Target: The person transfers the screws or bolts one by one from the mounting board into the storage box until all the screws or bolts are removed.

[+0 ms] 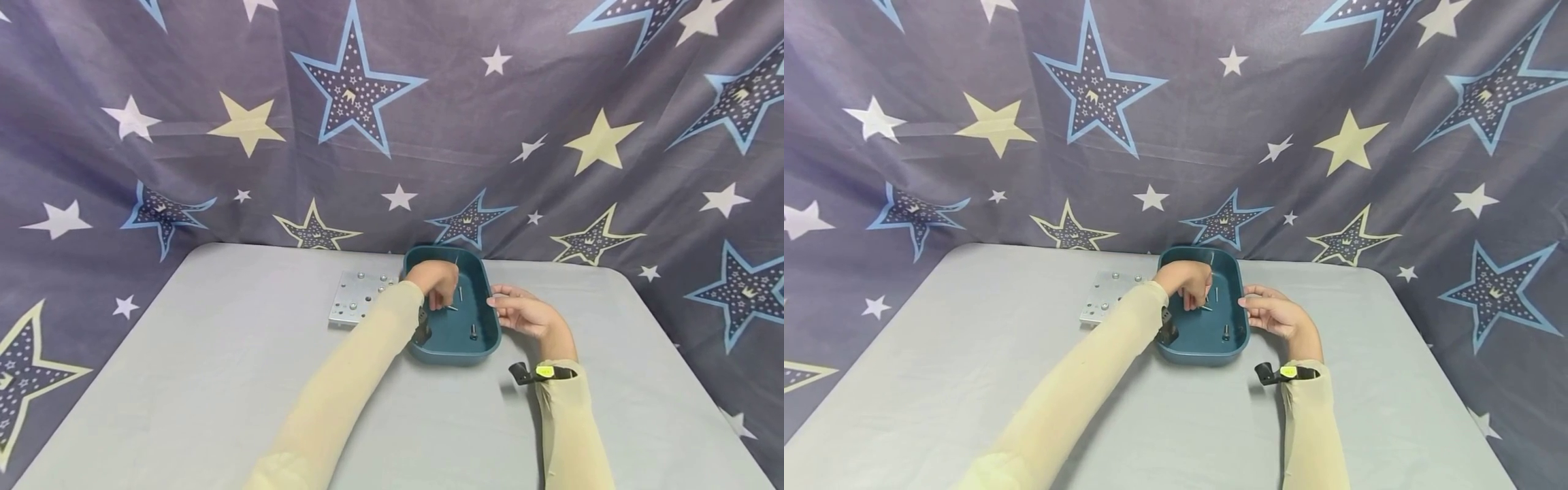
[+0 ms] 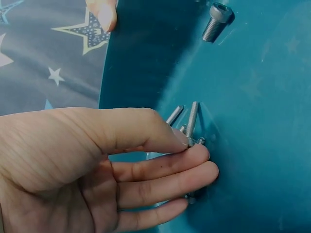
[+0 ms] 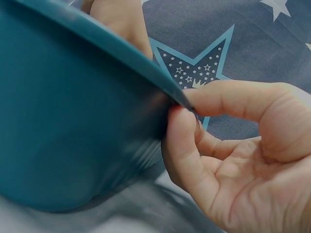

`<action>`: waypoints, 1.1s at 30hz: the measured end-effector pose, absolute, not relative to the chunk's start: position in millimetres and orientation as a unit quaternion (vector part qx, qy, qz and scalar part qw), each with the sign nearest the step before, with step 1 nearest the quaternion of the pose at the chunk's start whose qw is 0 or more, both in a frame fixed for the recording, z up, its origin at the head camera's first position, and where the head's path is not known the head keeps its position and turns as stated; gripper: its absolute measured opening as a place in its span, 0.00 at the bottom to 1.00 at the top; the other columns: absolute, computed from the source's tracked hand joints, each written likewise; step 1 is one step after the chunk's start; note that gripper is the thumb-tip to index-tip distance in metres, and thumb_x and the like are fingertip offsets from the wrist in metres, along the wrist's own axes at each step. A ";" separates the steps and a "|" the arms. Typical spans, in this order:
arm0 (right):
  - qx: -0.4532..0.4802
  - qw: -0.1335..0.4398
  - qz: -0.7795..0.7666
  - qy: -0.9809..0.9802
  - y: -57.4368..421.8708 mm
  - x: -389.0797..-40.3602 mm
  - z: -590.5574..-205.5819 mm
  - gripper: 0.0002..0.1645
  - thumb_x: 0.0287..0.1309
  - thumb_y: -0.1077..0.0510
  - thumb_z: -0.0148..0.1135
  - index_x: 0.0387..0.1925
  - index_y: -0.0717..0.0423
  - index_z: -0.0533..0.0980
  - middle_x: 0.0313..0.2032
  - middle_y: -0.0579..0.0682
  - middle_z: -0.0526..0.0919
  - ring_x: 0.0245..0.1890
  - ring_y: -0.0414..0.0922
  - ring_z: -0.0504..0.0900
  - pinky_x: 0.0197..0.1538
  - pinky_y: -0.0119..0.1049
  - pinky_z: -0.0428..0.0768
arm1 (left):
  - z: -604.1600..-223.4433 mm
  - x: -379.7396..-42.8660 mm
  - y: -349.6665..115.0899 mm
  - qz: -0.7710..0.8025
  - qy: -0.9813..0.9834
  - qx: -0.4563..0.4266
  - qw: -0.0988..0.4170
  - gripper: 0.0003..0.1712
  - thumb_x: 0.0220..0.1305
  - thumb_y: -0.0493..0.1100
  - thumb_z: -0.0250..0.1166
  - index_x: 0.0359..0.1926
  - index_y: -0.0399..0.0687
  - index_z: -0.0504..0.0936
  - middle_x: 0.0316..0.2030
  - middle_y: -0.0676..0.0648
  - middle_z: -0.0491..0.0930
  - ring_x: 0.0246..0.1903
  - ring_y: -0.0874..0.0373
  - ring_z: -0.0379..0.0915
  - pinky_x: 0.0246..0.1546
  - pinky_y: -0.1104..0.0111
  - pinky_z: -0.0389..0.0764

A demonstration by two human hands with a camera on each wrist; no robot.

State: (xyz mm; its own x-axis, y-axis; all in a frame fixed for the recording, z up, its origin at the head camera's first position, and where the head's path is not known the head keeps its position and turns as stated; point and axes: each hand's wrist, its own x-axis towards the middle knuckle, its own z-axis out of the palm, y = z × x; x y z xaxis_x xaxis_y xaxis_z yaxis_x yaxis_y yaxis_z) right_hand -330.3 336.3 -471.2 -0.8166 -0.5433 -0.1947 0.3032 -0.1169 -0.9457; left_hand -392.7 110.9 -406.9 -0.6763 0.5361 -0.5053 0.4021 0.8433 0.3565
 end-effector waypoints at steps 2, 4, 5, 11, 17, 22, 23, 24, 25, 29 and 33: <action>-0.102 0.286 -0.741 0.599 336.2 -330.9 -471.8 0.13 0.73 0.72 0.40 0.50 0.56 0.66 0.32 0.43 0.86 0.32 0.36 0.85 0.38 0.30 0.84 | -406.3 -392.3 110.7 0.097 0.908 0.259 0.315 0.10 0.61 0.34 0.64 0.23 0.46 0.78 0.30 0.44 0.89 0.32 0.54 0.89 0.35 0.69 0.86; -0.106 0.286 -0.742 0.597 336.8 -331.2 -471.9 0.13 0.73 0.72 0.40 0.50 0.56 0.66 0.32 0.43 0.86 0.32 0.36 0.85 0.38 0.30 0.84 | -405.9 -392.0 110.7 0.092 0.909 0.257 0.316 0.10 0.61 0.34 0.64 0.22 0.46 0.80 0.29 0.44 0.89 0.32 0.54 0.89 0.34 0.69 0.86; -0.109 0.286 -0.742 0.596 337.0 -331.2 -471.6 0.13 0.73 0.72 0.40 0.50 0.56 0.67 0.32 0.43 0.86 0.32 0.36 0.85 0.38 0.30 0.84 | -405.4 -391.6 110.7 0.091 0.910 0.253 0.317 0.10 0.61 0.34 0.64 0.23 0.45 0.81 0.29 0.44 0.89 0.32 0.54 0.89 0.34 0.69 0.86; -0.117 0.286 -0.743 0.594 336.6 -331.0 -470.0 0.13 0.73 0.72 0.40 0.49 0.55 0.67 0.32 0.42 0.86 0.32 0.35 0.85 0.38 0.29 0.84 | -403.7 -389.4 110.9 0.103 0.917 0.214 0.320 0.04 0.58 0.32 0.65 0.29 0.40 0.84 0.31 0.42 0.90 0.35 0.52 0.89 0.27 0.71 0.83; -0.115 0.289 -0.742 0.593 336.3 -329.7 -470.3 0.13 0.73 0.72 0.40 0.49 0.55 0.66 0.32 0.42 0.85 0.32 0.36 0.85 0.38 0.30 0.84 | -404.8 -387.6 112.4 0.087 0.921 0.215 0.312 0.05 0.59 0.32 0.64 0.32 0.38 0.87 0.30 0.43 0.89 0.29 0.55 0.88 0.24 0.72 0.81; -0.113 0.291 -0.744 0.591 335.8 -329.4 -471.4 0.13 0.72 0.72 0.40 0.50 0.55 0.66 0.32 0.42 0.85 0.32 0.36 0.85 0.38 0.30 0.84 | -406.3 -387.6 112.5 0.082 0.921 0.214 0.316 0.05 0.61 0.31 0.64 0.34 0.38 0.87 0.26 0.45 0.87 0.23 0.57 0.85 0.24 0.72 0.81; -0.113 0.291 -0.745 0.590 335.7 -329.5 -471.8 0.13 0.73 0.72 0.40 0.50 0.55 0.66 0.32 0.42 0.85 0.32 0.36 0.85 0.38 0.30 0.84 | -406.2 -387.8 112.5 0.081 0.920 0.211 0.320 0.06 0.61 0.31 0.64 0.36 0.38 0.87 0.25 0.45 0.87 0.23 0.58 0.84 0.24 0.72 0.82; -0.115 0.292 -0.744 0.590 335.6 -329.4 -472.1 0.13 0.73 0.72 0.40 0.50 0.55 0.65 0.32 0.42 0.85 0.32 0.35 0.85 0.39 0.30 0.84 | -405.8 -387.9 112.6 0.078 0.919 0.209 0.326 0.07 0.61 0.31 0.64 0.38 0.37 0.87 0.25 0.45 0.87 0.22 0.58 0.84 0.24 0.72 0.82; -0.116 0.292 -0.744 0.590 335.5 -329.4 -472.2 0.13 0.73 0.72 0.40 0.50 0.55 0.66 0.32 0.42 0.85 0.32 0.35 0.85 0.39 0.30 0.84 | -405.6 -388.2 112.9 0.073 0.917 0.206 0.332 0.09 0.61 0.31 0.63 0.41 0.37 0.87 0.25 0.45 0.87 0.22 0.59 0.83 0.24 0.72 0.82; -0.122 0.295 -0.748 0.582 335.1 -328.9 -472.4 0.13 0.72 0.72 0.41 0.50 0.56 0.66 0.33 0.42 0.85 0.32 0.36 0.85 0.39 0.30 0.84 | -403.5 -389.0 115.0 0.057 0.914 0.198 0.350 0.19 0.63 0.31 0.62 0.55 0.36 0.84 0.27 0.45 0.88 0.22 0.59 0.83 0.24 0.72 0.81; -0.122 0.298 -0.753 0.575 336.2 -328.5 -471.7 0.13 0.72 0.72 0.40 0.50 0.56 0.66 0.33 0.43 0.85 0.32 0.36 0.85 0.40 0.30 0.84 | -400.3 -387.2 117.0 0.054 0.916 0.193 0.348 0.20 0.63 0.31 0.62 0.57 0.35 0.82 0.32 0.43 0.89 0.29 0.56 0.87 0.25 0.72 0.83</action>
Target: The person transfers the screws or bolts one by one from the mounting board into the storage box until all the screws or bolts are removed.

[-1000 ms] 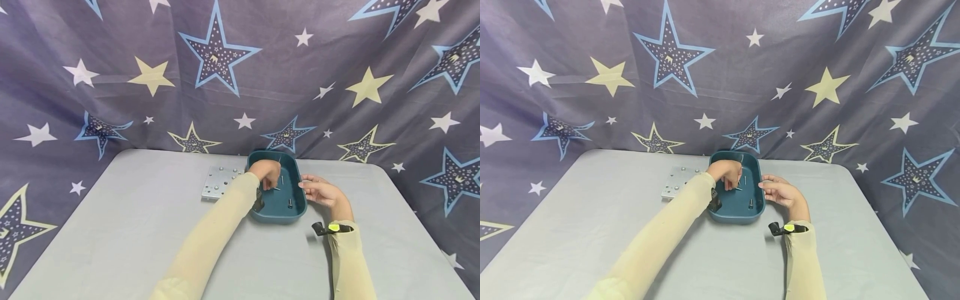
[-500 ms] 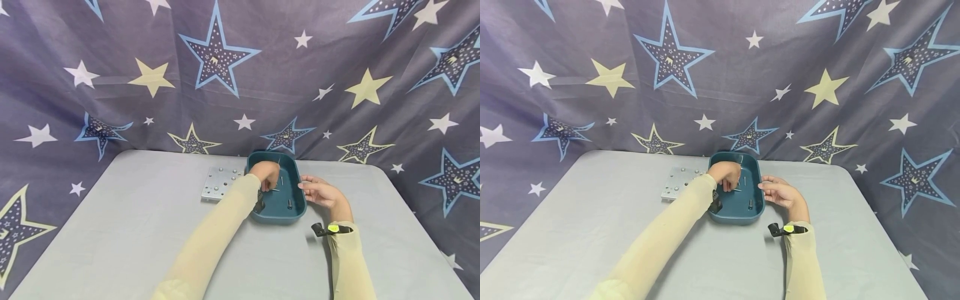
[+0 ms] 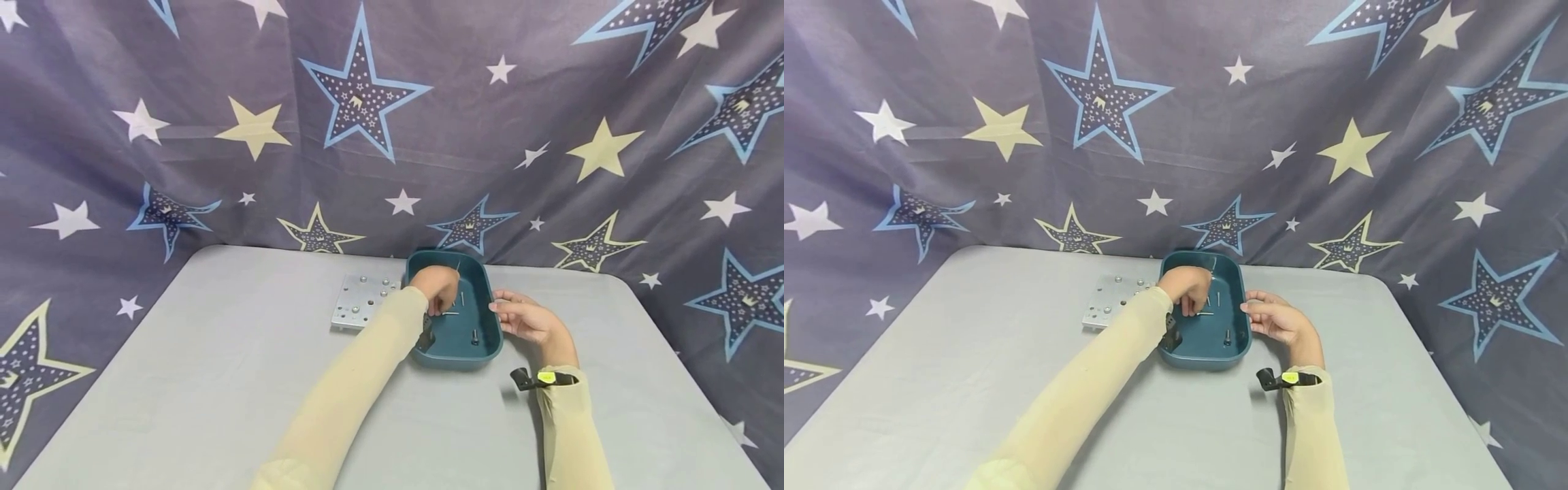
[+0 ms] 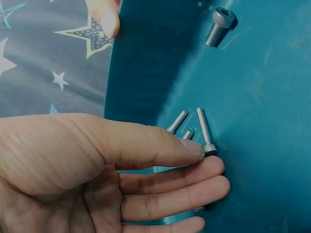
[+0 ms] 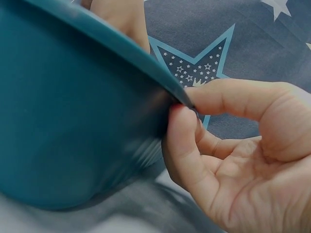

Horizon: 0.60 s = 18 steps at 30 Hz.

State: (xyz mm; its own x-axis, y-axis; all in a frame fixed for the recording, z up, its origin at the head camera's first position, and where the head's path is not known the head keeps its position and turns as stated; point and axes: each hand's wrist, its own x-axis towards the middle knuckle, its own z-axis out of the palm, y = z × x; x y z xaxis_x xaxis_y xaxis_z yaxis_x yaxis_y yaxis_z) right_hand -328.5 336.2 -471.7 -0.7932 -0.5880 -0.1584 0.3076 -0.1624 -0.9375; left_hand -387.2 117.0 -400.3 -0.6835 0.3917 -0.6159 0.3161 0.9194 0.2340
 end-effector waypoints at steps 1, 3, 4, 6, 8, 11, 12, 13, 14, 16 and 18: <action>-0.123 0.299 -0.753 0.573 335.2 -327.9 -471.8 0.13 0.73 0.72 0.40 0.50 0.56 0.66 0.33 0.43 0.85 0.33 0.36 0.85 0.40 0.30 0.84 | -399.7 -385.3 115.7 0.056 0.917 0.191 0.345 0.19 0.63 0.31 0.62 0.56 0.34 0.82 0.33 0.43 0.89 0.32 0.55 0.88 0.25 0.72 0.83; -0.124 0.301 -0.752 0.574 333.5 -326.4 -471.5 0.13 0.73 0.72 0.39 0.50 0.56 0.66 0.34 0.43 0.85 0.33 0.36 0.85 0.40 0.30 0.84 | -398.6 -381.3 113.0 0.060 0.920 0.189 0.339 0.17 0.63 0.31 0.63 0.53 0.34 0.82 0.36 0.41 0.90 0.36 0.53 0.89 0.25 0.71 0.83; -0.123 0.301 -0.751 0.574 333.0 -325.8 -471.5 0.14 0.73 0.72 0.39 0.50 0.55 0.66 0.34 0.43 0.85 0.33 0.36 0.85 0.40 0.30 0.84 | -398.2 -379.3 111.7 0.063 0.921 0.188 0.334 0.17 0.62 0.32 0.63 0.53 0.34 0.82 0.36 0.41 0.90 0.37 0.53 0.89 0.24 0.71 0.83; -0.115 0.297 -0.752 0.577 332.6 -324.3 -471.3 0.13 0.73 0.72 0.40 0.50 0.55 0.65 0.34 0.42 0.85 0.32 0.36 0.85 0.40 0.30 0.84 | -397.4 -375.7 109.1 0.072 0.925 0.193 0.320 0.15 0.62 0.32 0.63 0.51 0.35 0.82 0.37 0.40 0.90 0.38 0.52 0.89 0.23 0.71 0.82; -0.107 0.292 -0.752 0.581 332.9 -322.9 -470.2 0.13 0.73 0.72 0.41 0.50 0.55 0.64 0.34 0.42 0.85 0.32 0.36 0.84 0.39 0.30 0.83 | -395.3 -372.7 105.9 0.080 0.927 0.202 0.305 0.16 0.62 0.33 0.62 0.51 0.35 0.80 0.38 0.40 0.90 0.35 0.52 0.89 0.22 0.71 0.81; -0.100 0.285 -0.754 0.584 334.4 -322.1 -468.1 0.13 0.72 0.72 0.42 0.51 0.55 0.64 0.34 0.42 0.85 0.32 0.36 0.84 0.39 0.30 0.83 | -392.3 -370.4 100.7 0.099 0.928 0.214 0.289 0.11 0.62 0.36 0.61 0.46 0.38 0.80 0.40 0.39 0.89 0.33 0.52 0.87 0.21 0.72 0.78; -0.100 0.285 -0.753 0.585 334.6 -322.1 -467.2 0.13 0.73 0.72 0.41 0.51 0.56 0.64 0.34 0.43 0.85 0.32 0.36 0.84 0.39 0.30 0.83 | -391.2 -370.0 98.8 0.103 0.928 0.218 0.285 0.10 0.62 0.37 0.61 0.45 0.39 0.80 0.41 0.39 0.89 0.33 0.52 0.87 0.21 0.72 0.78; -0.102 0.285 -0.753 0.584 334.7 -322.5 -466.6 0.13 0.73 0.72 0.41 0.51 0.56 0.64 0.34 0.43 0.85 0.33 0.36 0.84 0.40 0.30 0.83 | -390.0 -369.5 96.7 0.108 0.927 0.221 0.284 0.10 0.63 0.38 0.60 0.44 0.40 0.79 0.42 0.39 0.89 0.33 0.52 0.86 0.21 0.72 0.77; -0.102 0.286 -0.752 0.584 334.7 -322.7 -466.1 0.13 0.73 0.72 0.41 0.51 0.56 0.64 0.35 0.43 0.85 0.33 0.36 0.84 0.40 0.30 0.83 | -389.8 -369.3 94.8 0.111 0.927 0.225 0.280 0.08 0.63 0.39 0.60 0.42 0.41 0.79 0.42 0.39 0.89 0.33 0.52 0.86 0.21 0.72 0.77; -0.103 0.288 -0.752 0.584 334.1 -323.2 -465.7 0.13 0.73 0.72 0.40 0.51 0.55 0.65 0.35 0.43 0.85 0.33 0.36 0.84 0.40 0.30 0.84 | -387.7 -367.3 91.0 0.114 0.926 0.227 0.278 0.09 0.65 0.42 0.60 0.43 0.42 0.79 0.43 0.39 0.89 0.37 0.51 0.87 0.23 0.71 0.77; -0.103 0.292 -0.752 0.581 332.9 -323.6 -465.9 0.13 0.73 0.72 0.40 0.50 0.55 0.65 0.35 0.43 0.85 0.33 0.37 0.85 0.40 0.30 0.84 | -385.7 -364.9 86.9 0.113 0.926 0.231 0.275 0.12 0.67 0.45 0.60 0.44 0.42 0.81 0.43 0.40 0.89 0.39 0.50 0.87 0.25 0.71 0.78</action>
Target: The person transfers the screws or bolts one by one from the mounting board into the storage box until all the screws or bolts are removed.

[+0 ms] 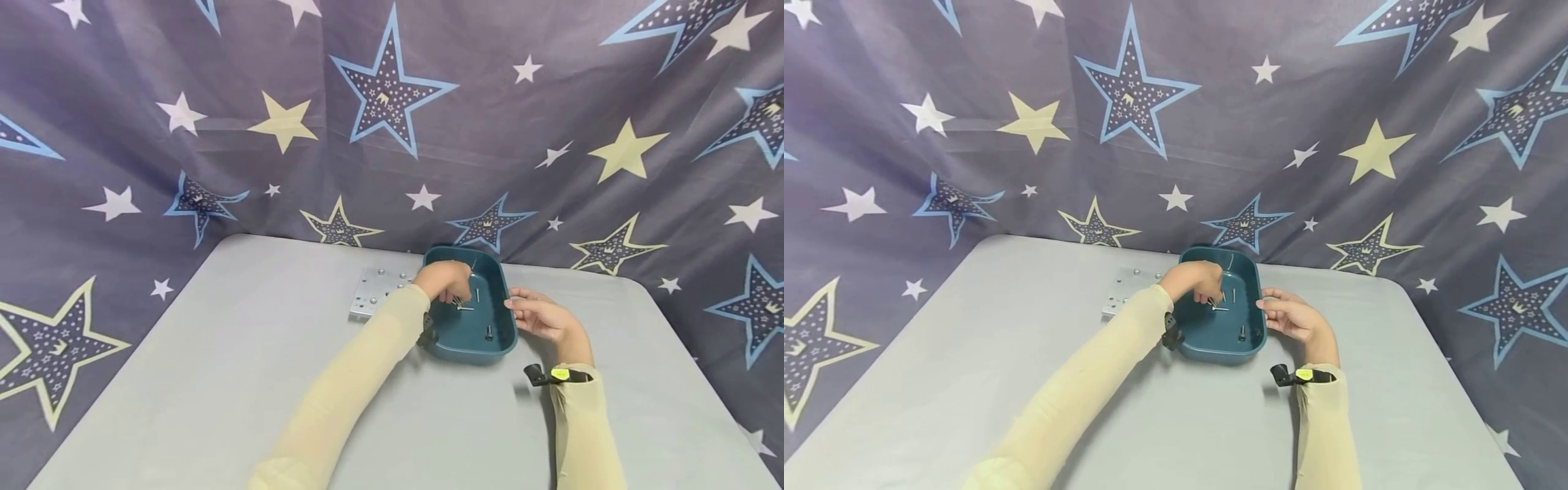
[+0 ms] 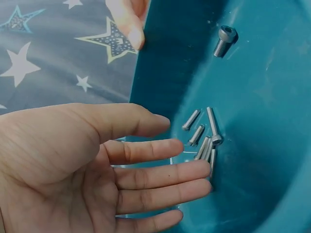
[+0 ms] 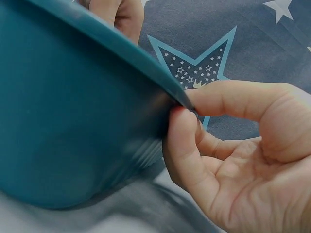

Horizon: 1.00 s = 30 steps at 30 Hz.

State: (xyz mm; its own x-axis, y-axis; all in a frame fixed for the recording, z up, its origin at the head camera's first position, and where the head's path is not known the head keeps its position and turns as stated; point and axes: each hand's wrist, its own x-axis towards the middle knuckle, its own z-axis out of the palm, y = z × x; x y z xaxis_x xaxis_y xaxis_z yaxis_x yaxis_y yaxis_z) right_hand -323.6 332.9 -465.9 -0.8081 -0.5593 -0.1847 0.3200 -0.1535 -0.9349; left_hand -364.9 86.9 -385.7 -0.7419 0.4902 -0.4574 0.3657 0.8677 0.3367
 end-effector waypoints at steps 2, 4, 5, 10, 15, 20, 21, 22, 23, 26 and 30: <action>-0.103 0.295 -0.754 0.578 335.1 -324.9 -465.9 0.13 0.73 0.72 0.40 0.50 0.55 0.65 0.35 0.43 0.85 0.33 0.37 0.85 0.41 0.30 0.84 | -383.9 -364.3 86.5 0.114 0.926 0.241 0.269 0.14 0.68 0.47 0.61 0.46 0.41 0.82 0.44 0.40 0.89 0.42 0.50 0.87 0.28 0.70 0.78; -0.105 0.298 -0.755 0.575 337.6 -326.0 -466.7 0.14 0.73 0.72 0.39 0.51 0.56 0.65 0.35 0.44 0.86 0.34 0.37 0.85 0.41 0.30 0.84 | -383.2 -363.4 85.8 0.116 0.925 0.256 0.257 0.16 0.69 0.47 0.60 0.46 0.38 0.84 0.43 0.40 0.89 0.42 0.49 0.87 0.30 0.70 0.78; -0.107 0.299 -0.755 0.573 338.9 -326.3 -467.3 0.14 0.73 0.72 0.39 0.51 0.56 0.66 0.35 0.44 0.86 0.34 0.37 0.85 0.41 0.30 0.84 | -383.2 -362.8 85.4 0.117 0.924 0.266 0.248 0.16 0.69 0.46 0.60 0.46 0.37 0.84 0.43 0.40 0.89 0.43 0.48 0.87 0.32 0.70 0.78; -0.119 0.307 -0.753 0.570 344.5 -325.6 -469.8 0.15 0.74 0.72 0.37 0.51 0.57 0.66 0.36 0.44 0.86 0.34 0.36 0.85 0.41 0.30 0.84 | -386.1 -360.0 81.2 0.129 0.924 0.296 0.203 0.17 0.70 0.45 0.59 0.43 0.35 0.86 0.39 0.40 0.89 0.39 0.49 0.87 0.34 0.71 0.77; -0.123 0.309 -0.752 0.569 349.8 -323.4 -470.8 0.15 0.74 0.72 0.37 0.51 0.56 0.66 0.36 0.44 0.86 0.34 0.36 0.85 0.42 0.29 0.84 | -388.4 -360.1 74.0 0.170 0.923 0.294 0.178 0.10 0.69 0.43 0.60 0.34 0.42 0.83 0.27 0.47 0.84 0.26 0.58 0.77 0.31 0.72 0.73; -0.120 0.293 -0.756 0.573 356.4 -322.6 -469.2 0.15 0.74 0.72 0.37 0.51 0.56 0.67 0.35 0.43 0.86 0.33 0.36 0.85 0.40 0.29 0.84 | -382.1 -359.8 69.2 0.204 0.915 0.318 0.141 0.09 0.67 0.39 0.60 0.27 0.49 0.75 0.23 0.53 0.74 0.23 0.63 0.65 0.31 0.72 0.68; -0.119 0.290 -0.756 0.575 357.6 -322.1 -468.9 0.15 0.74 0.72 0.37 0.51 0.57 0.67 0.35 0.44 0.86 0.33 0.36 0.85 0.40 0.29 0.84 | -380.5 -359.0 68.4 0.209 0.914 0.323 0.132 0.09 0.66 0.38 0.59 0.28 0.49 0.75 0.24 0.52 0.74 0.24 0.62 0.65 0.32 0.71 0.69; -0.117 0.288 -0.756 0.576 358.7 -321.5 -468.6 0.15 0.74 0.72 0.37 0.51 0.57 0.66 0.35 0.44 0.86 0.33 0.36 0.85 0.40 0.29 0.84 | -379.4 -358.3 67.7 0.212 0.912 0.328 0.124 0.08 0.66 0.37 0.59 0.29 0.49 0.76 0.26 0.52 0.74 0.26 0.62 0.65 0.33 0.71 0.69; -0.114 0.286 -0.757 0.576 359.8 -320.6 -468.6 0.14 0.74 0.72 0.37 0.51 0.57 0.66 0.35 0.44 0.86 0.33 0.36 0.85 0.40 0.29 0.84 | -378.3 -357.2 67.0 0.214 0.912 0.330 0.117 0.06 0.67 0.37 0.59 0.30 0.48 0.77 0.27 0.52 0.75 0.27 0.61 0.66 0.35 0.70 0.70; -0.107 0.288 -0.754 0.581 360.5 -319.8 -469.1 0.14 0.73 0.72 0.38 0.51 0.56 0.65 0.35 0.43 0.86 0.33 0.36 0.85 0.40 0.29 0.84 | -378.8 -356.5 63.1 0.215 0.914 0.329 0.101 0.05 0.68 0.39 0.59 0.37 0.46 0.82 0.35 0.51 0.81 0.34 0.60 0.73 0.42 0.69 0.76; -0.098 0.282 -0.748 0.593 359.3 -319.1 -469.4 0.13 0.73 0.71 0.40 0.51 0.56 0.64 0.35 0.43 0.86 0.33 0.35 0.85 0.40 0.29 0.84 | -383.1 -357.2 58.4 0.233 0.915 0.320 0.079 0.08 0.70 0.41 0.60 0.44 0.45 0.84 0.44 0.47 0.85 0.43 0.56 0.79 0.52 0.64 0.80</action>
